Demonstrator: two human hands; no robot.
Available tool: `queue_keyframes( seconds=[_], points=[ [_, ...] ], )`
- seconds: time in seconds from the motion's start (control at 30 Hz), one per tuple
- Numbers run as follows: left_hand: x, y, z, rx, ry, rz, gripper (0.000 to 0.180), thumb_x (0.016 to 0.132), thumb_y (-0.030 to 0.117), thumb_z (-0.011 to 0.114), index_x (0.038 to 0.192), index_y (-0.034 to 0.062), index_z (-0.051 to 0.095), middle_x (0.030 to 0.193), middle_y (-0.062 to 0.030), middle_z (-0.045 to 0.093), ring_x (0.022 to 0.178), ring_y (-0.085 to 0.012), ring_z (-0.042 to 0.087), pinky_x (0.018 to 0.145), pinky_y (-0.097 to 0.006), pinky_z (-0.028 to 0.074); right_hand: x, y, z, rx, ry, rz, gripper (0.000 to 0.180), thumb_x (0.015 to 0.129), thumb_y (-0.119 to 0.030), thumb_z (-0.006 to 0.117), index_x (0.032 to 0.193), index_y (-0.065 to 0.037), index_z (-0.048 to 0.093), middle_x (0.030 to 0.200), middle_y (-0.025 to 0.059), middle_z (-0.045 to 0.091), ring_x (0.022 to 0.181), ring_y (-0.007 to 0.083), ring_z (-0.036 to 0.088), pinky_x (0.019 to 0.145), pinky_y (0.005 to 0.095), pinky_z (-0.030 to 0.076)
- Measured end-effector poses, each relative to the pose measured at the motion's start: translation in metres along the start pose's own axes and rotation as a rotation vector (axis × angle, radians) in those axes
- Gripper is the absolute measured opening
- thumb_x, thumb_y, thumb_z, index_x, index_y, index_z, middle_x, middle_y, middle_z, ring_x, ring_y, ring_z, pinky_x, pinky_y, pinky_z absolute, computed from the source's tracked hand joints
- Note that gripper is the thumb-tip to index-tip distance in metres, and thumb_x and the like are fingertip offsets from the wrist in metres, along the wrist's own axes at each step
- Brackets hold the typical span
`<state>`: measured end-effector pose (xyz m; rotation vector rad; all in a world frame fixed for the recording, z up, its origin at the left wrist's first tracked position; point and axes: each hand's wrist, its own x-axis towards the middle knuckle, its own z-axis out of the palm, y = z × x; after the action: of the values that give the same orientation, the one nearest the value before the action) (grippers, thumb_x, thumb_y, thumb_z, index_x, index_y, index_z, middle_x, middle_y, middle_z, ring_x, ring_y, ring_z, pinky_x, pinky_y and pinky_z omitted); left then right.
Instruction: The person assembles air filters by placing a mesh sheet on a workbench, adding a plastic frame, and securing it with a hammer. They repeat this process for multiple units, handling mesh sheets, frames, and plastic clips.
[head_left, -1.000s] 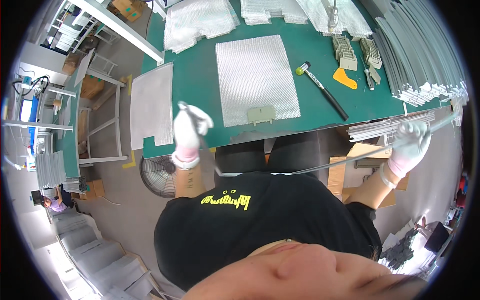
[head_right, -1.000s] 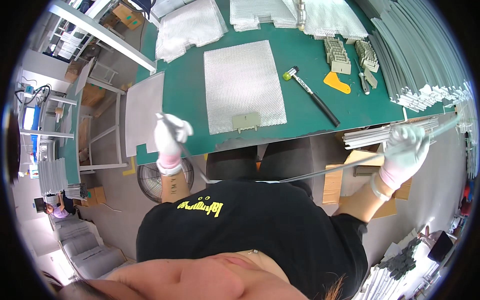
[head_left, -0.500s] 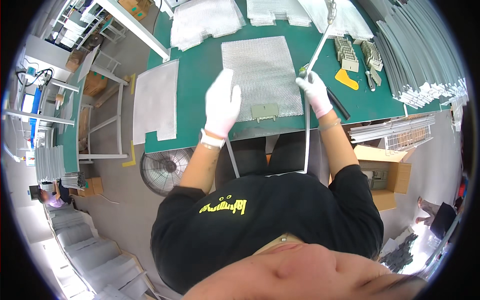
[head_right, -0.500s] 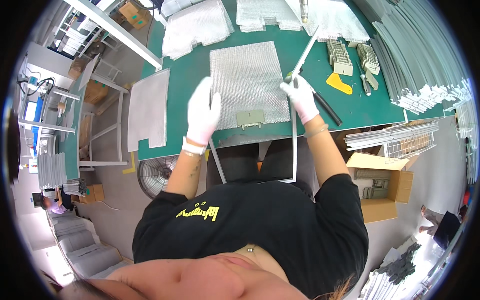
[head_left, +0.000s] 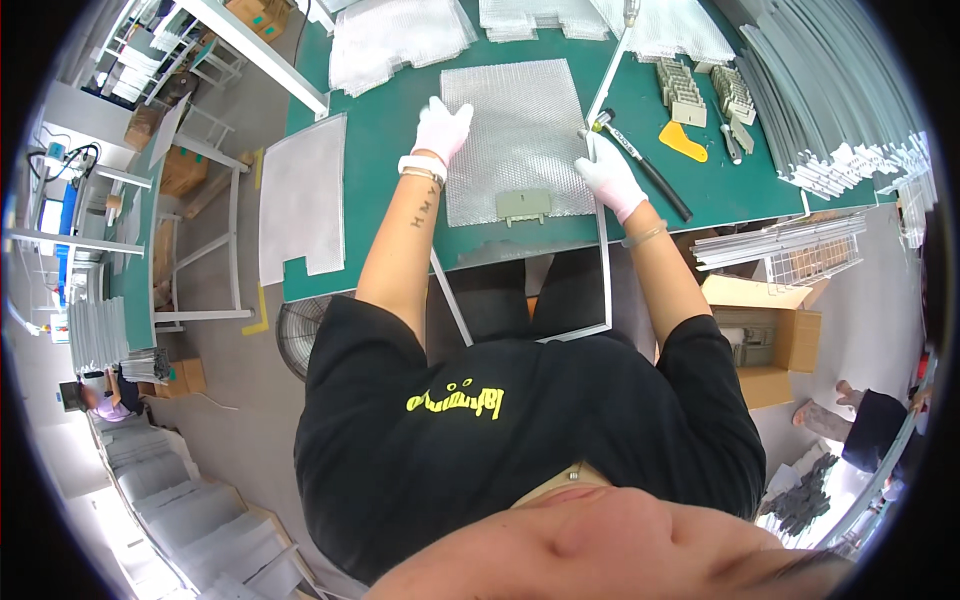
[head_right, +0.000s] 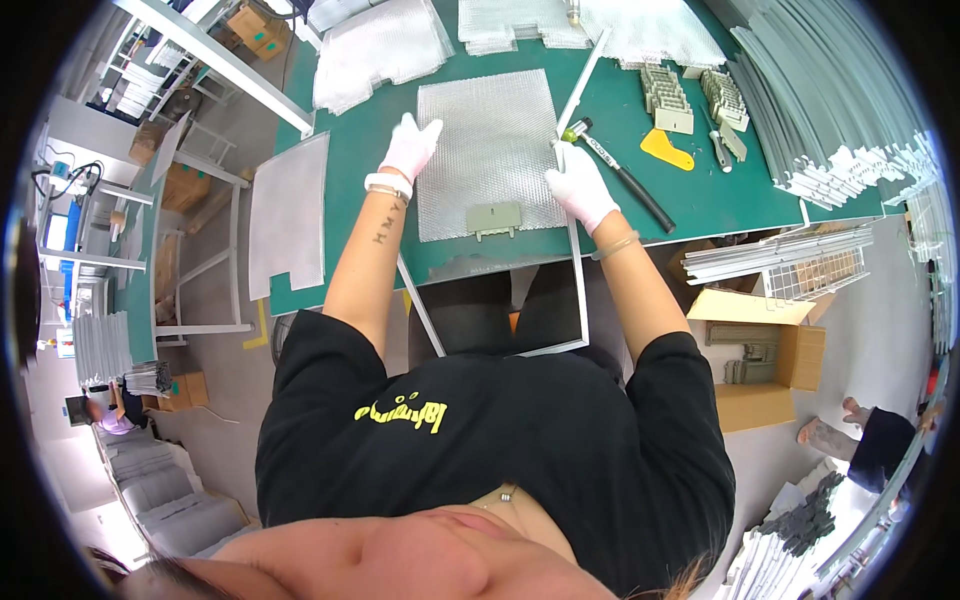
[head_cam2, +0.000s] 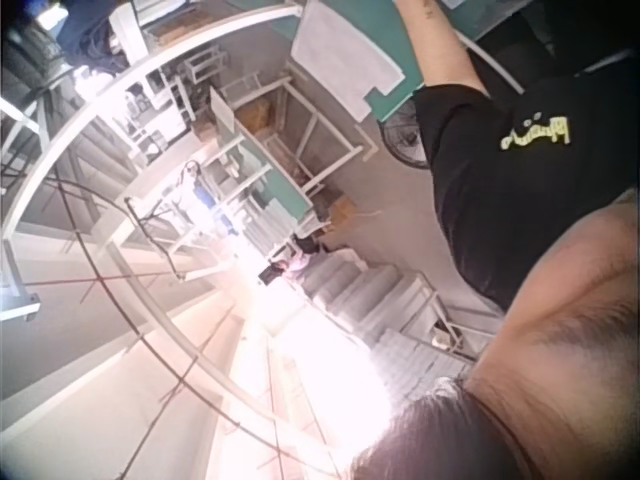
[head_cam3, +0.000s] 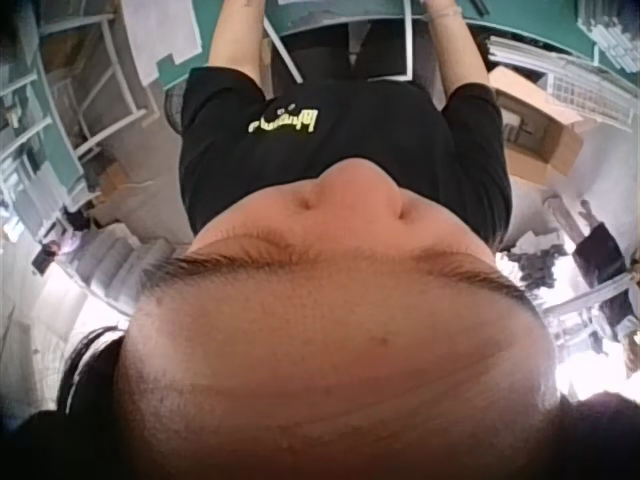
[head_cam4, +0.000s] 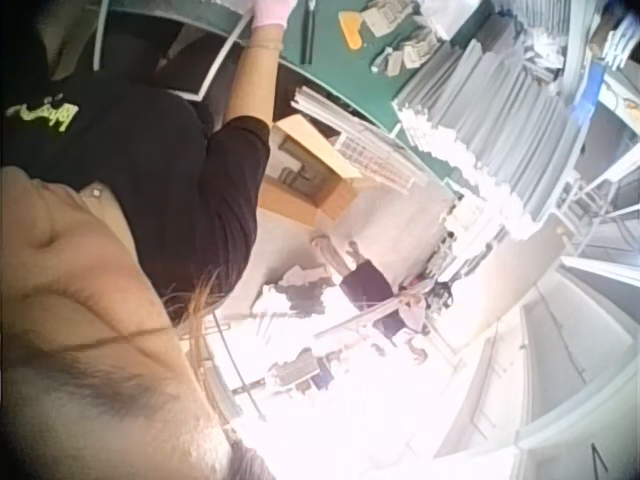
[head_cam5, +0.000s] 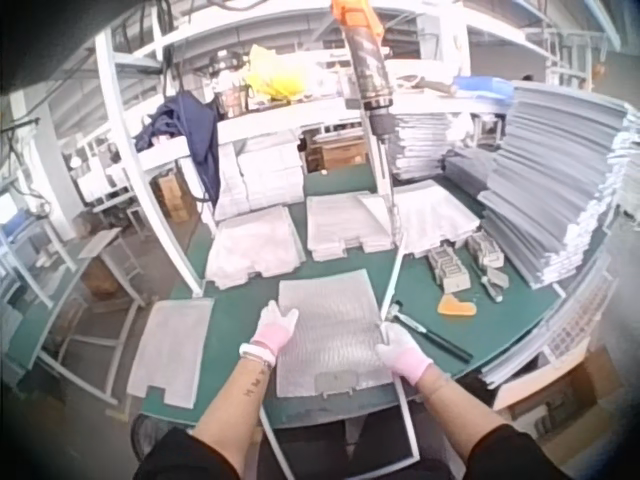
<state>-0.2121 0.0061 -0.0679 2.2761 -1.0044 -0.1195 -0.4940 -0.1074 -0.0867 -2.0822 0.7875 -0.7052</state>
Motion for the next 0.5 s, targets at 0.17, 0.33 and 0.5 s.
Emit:
queue_keyframes(
  seconds=[0.17, 0.33, 0.5],
  points=[
    [-0.138, 0.083, -0.042, -0.606, -0.25, 0.264, 0.037, 0.098, 0.024, 0.057, 0.12, -0.0047, 0.061, 0.115, -0.0187, 0.065, 0.11, -0.0303, 0.062, 0.099, -0.04, 0.048, -0.035, -0.016, -0.023, -0.108, -0.075, 0.005, 0.031, 0.082, -0.02, 0.06, 0.105, 0.001, 0.063, 0.103, 0.0224, 0.064, 0.1, 0.038, 0.062, 0.09, 0.0432, 0.049],
    [-0.264, 0.043, 0.024, -1.591, -1.051, -0.93, 0.039, 0.1, 0.039, 0.058, 0.117, 0.0036, 0.057, 0.11, -0.0108, 0.064, 0.099, -0.025, 0.065, 0.089, -0.038, 0.054, -0.064, -0.046, -0.028, 0.012, -0.224, 0.15, 0.02, 0.086, -0.018, 0.062, 0.099, -0.002, 0.062, 0.081, 0.0115, 0.063, 0.075, 0.0217, 0.061, 0.077, 0.0329, 0.051],
    [-0.274, 0.069, 0.048, -1.797, -0.637, -0.865, 0.043, 0.101, 0.041, 0.055, 0.12, 0.0031, 0.055, 0.118, -0.0146, 0.06, 0.113, -0.0282, 0.058, 0.097, -0.042, 0.05, -0.101, -0.056, -0.025, 0.197, -0.163, 0.192, 0.041, 0.092, -0.016, 0.061, 0.13, -0.003, 0.053, 0.083, 0.0105, 0.064, 0.073, 0.0214, 0.063, 0.074, 0.0345, 0.052]
  ],
)
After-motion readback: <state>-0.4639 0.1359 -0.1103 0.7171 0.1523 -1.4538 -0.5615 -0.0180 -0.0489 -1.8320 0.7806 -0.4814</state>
